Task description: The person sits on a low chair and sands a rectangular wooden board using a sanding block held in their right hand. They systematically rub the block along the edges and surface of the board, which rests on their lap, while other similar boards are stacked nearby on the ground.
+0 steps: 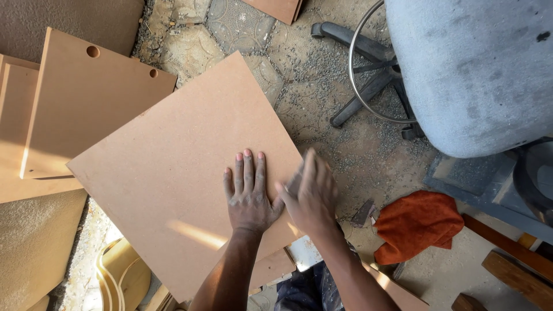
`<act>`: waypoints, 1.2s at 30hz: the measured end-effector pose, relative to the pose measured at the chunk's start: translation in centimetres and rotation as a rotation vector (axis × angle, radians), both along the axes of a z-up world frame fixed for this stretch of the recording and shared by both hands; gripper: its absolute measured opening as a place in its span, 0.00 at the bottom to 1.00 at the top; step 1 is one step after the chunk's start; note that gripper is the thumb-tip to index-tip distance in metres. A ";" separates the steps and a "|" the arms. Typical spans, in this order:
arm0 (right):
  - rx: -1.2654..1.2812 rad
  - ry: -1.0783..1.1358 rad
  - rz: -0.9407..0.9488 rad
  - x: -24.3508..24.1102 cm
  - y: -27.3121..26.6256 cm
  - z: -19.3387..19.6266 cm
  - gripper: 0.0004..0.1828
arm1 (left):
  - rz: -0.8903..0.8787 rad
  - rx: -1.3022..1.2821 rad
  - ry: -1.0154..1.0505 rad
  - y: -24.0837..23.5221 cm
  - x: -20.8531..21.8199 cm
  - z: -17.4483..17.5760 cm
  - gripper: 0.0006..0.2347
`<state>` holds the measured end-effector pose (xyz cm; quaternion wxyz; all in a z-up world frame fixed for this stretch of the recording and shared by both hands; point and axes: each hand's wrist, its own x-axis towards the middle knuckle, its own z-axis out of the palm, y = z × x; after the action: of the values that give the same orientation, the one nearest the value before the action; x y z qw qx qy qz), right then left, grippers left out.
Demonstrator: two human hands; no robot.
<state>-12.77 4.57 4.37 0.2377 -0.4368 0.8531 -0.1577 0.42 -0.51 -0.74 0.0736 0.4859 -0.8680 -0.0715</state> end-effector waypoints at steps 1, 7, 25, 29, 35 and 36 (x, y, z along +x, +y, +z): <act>-0.001 0.006 0.000 0.3 1.5 -0.4 0.56 | 0.000 -0.001 0.006 -0.6 -0.2 0.6 0.36; 0.254 -0.035 -0.207 1.1 -2.4 -0.7 0.57 | -0.012 -0.003 -0.007 -0.7 0.0 -0.1 0.36; 0.261 -0.407 -0.127 -2.8 -5.3 -0.1 0.54 | 0.001 0.055 -0.069 -0.1 0.0 0.2 0.37; 0.270 -0.540 -0.148 -3.6 -4.6 1.4 0.53 | 0.043 0.065 -0.031 1.1 -1.7 -0.2 0.37; 0.429 -0.870 -0.324 -4.4 1.1 3.3 0.51 | 0.124 0.062 0.059 1.3 -3.0 -0.4 0.39; 0.457 -0.889 -0.365 -4.1 1.7 3.0 0.50 | 0.132 0.060 0.063 1.2 -2.9 -0.3 0.39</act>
<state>-16.89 6.23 7.35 0.6343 -0.1094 0.7447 -0.1764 -2.46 0.73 -1.02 0.0907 0.5417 -0.8287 -0.1075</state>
